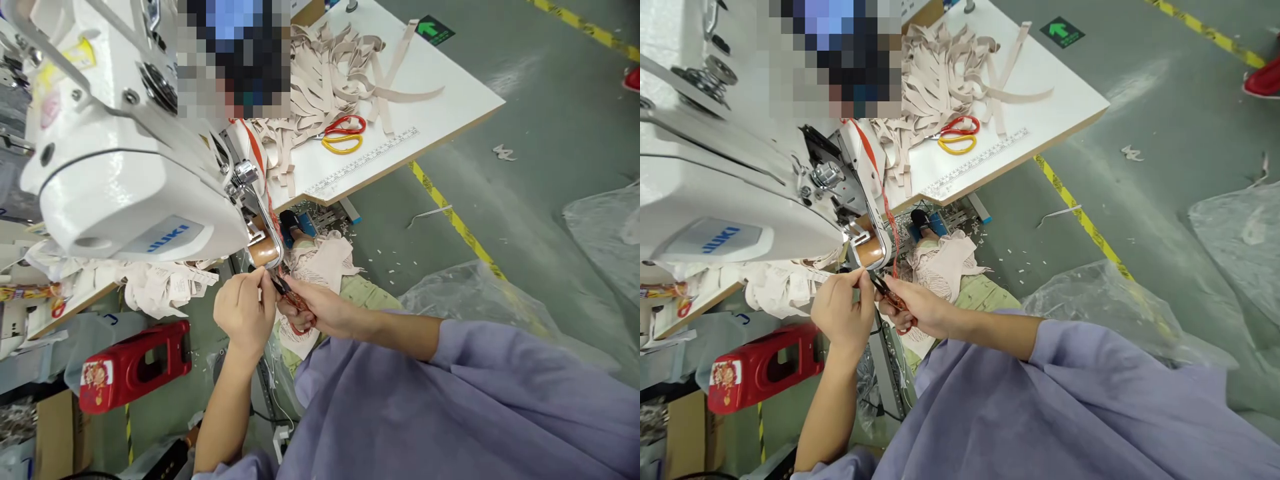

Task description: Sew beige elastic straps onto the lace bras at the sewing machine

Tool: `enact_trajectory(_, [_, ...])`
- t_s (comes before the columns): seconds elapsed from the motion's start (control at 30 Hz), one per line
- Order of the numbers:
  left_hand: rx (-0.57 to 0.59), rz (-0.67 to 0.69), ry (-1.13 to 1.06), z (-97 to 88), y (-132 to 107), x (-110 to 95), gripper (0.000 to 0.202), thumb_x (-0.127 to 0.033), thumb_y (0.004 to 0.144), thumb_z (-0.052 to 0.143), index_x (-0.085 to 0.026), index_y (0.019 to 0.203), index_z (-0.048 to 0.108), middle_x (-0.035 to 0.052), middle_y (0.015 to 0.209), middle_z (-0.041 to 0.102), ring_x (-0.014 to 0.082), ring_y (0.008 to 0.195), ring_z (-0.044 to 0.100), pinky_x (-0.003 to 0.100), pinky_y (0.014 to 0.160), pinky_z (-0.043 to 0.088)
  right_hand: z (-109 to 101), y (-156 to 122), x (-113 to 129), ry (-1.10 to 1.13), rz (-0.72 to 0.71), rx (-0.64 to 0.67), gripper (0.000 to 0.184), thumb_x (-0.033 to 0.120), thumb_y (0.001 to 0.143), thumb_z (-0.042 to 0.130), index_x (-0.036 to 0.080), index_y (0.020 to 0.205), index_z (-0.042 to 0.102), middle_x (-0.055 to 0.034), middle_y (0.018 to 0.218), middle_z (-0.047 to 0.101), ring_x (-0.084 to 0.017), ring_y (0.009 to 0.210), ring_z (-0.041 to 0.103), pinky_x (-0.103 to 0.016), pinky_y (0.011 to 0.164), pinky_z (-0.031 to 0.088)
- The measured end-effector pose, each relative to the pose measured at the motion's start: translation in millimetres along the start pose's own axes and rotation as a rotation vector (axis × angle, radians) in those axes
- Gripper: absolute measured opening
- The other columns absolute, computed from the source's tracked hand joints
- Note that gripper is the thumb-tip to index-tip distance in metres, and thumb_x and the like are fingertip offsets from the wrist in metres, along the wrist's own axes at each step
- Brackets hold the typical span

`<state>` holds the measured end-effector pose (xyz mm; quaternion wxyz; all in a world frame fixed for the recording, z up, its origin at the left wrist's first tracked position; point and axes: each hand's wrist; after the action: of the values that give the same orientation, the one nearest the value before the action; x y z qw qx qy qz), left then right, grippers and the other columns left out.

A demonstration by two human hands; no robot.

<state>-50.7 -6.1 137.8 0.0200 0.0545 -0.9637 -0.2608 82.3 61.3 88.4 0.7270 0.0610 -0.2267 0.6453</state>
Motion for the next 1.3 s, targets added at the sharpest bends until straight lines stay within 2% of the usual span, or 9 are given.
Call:
enact_trajectory(0.23, [-0.046, 0.07, -0.042, -6.4, -5.1, -6.1, 0.012, -0.014, 0.086, 0.067, -0.018, 0.098, 0.065, 0.0057, 0.08, 0.073, 0.0181, 0.072, 0.065, 0.03, 0.067, 0.046, -0.1, 4.6, 4.2, -0.084, -0.158, -0.014, 0.046, 0.061, 0.097, 0.048, 0.02, 0.078, 0.041, 0.0083, 0.064, 0.034, -0.005, 0.049, 0.024, -0.022, 0.05, 0.024])
enact_trajectory(0.33, [-0.042, 0.036, -0.086, -3.7, -4.6, -4.7, 0.011, -0.013, 0.086, 0.067, -0.017, 0.096, 0.066, 0.0051, 0.079, 0.073, 0.0176, 0.073, 0.065, 0.029, 0.068, 0.046, -2.5, 6.5, 7.3, -0.116, -0.209, -0.031, 0.044, 0.061, 0.096, 0.05, 0.02, 0.082, 0.045, 0.0092, 0.062, 0.031, -0.005, 0.047, 0.02, -0.022, 0.048, 0.02])
enact_trajectory(0.43, [-0.062, -0.037, -0.093, -1.3, -1.3, 0.4, 0.007, -0.014, 0.087, 0.067, -0.018, 0.092, 0.066, 0.0044, 0.076, 0.071, 0.0165, 0.07, 0.064, 0.028, 0.066, 0.045, -5.5, 5.4, 9.7, -0.116, -0.21, -0.085, 0.043, 0.061, 0.095, 0.051, 0.019, 0.088, 0.049, 0.0094, 0.063, 0.032, -0.005, 0.046, 0.017, -0.022, 0.046, 0.016])
enact_trajectory(0.53, [-0.082, -0.092, -0.085, -0.6, 1.4, 3.5, 0.003, -0.015, 0.088, 0.066, -0.018, 0.089, 0.067, 0.0043, 0.076, 0.07, 0.0157, 0.07, 0.064, 0.028, 0.064, 0.044, -6.3, 3.1, 9.3, -0.114, -0.14, -0.069, 0.042, 0.061, 0.096, 0.049, 0.019, 0.093, 0.051, 0.0082, 0.068, 0.038, -0.004, 0.046, 0.019, -0.021, 0.046, 0.019])
enact_trajectory(0.6, [-0.071, -0.066, -0.083, -1.2, 1.0, 2.2, 0.004, -0.015, 0.088, 0.066, -0.018, 0.09, 0.067, 0.0044, 0.076, 0.07, 0.0161, 0.07, 0.064, 0.028, 0.065, 0.043, -4.9, 3.5, 8.2, -0.11, -0.118, -0.044, 0.042, 0.06, 0.096, 0.049, 0.019, 0.095, 0.052, 0.0077, 0.07, 0.039, -0.004, 0.046, 0.021, -0.021, 0.046, 0.02])
enact_trajectory(0.73, [-0.022, -0.011, -0.099, -3.0, -2.0, -3.2, 0.004, -0.015, 0.087, 0.067, -0.017, 0.091, 0.066, 0.0039, 0.075, 0.07, 0.0169, 0.069, 0.063, 0.029, 0.066, 0.042, -2.9, 8.9, 9.1, -0.111, -0.192, -0.026, 0.043, 0.06, 0.096, 0.051, 0.019, 0.083, 0.046, 0.0085, 0.066, 0.035, -0.004, 0.046, 0.022, -0.021, 0.047, 0.021])
enact_trajectory(0.87, [-0.015, -0.155, -0.177, -0.4, 4.7, 2.2, 0.007, -0.02, 0.09, 0.064, -0.018, 0.085, 0.067, 0.0017, 0.073, 0.066, 0.0138, 0.066, 0.058, 0.027, 0.065, 0.041, -11.0, 11.0, 16.0, -0.09, -0.251, -0.074, 0.041, 0.059, 0.095, 0.053, 0.019, 0.086, 0.049, 0.0099, 0.06, 0.033, -0.004, 0.045, 0.018, -0.021, 0.044, 0.014])
enact_trajectory(1.1, [-0.115, -0.565, -0.37, 15.3, 31.0, 20.2, 0.027, -0.033, 0.088, 0.067, -0.017, 0.067, 0.062, -0.0041, 0.061, 0.05, 0.0113, 0.061, 0.044, 0.026, 0.062, 0.036, -37.2, 0.6, 25.1, -0.083, -0.218, -0.157, 0.047, 0.066, 0.09, 0.055, 0.018, 0.092, 0.053, 0.0103, 0.061, 0.037, -0.003, 0.043, 0.016, -0.021, 0.044, 0.017])
enact_trajectory(1.3, [-0.048, -0.649, -0.451, 18.3, 38.4, 16.7, 0.035, -0.04, 0.086, 0.068, -0.017, 0.061, 0.059, -0.0051, 0.058, 0.045, 0.0111, 0.058, 0.038, 0.027, 0.062, 0.036, -41.7, -0.2, 26.6, -0.141, -0.214, -0.193, 0.042, 0.059, 0.089, 0.062, 0.019, 0.088, 0.049, 0.0112, 0.059, 0.033, -0.004, 0.045, 0.018, -0.021, 0.045, 0.016])
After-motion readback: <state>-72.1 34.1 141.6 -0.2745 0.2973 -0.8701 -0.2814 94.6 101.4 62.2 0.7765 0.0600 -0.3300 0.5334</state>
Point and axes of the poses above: each hand's wrist, its own y-axis towards the middle knuckle, its own z-axis out of the palm, x = y × z
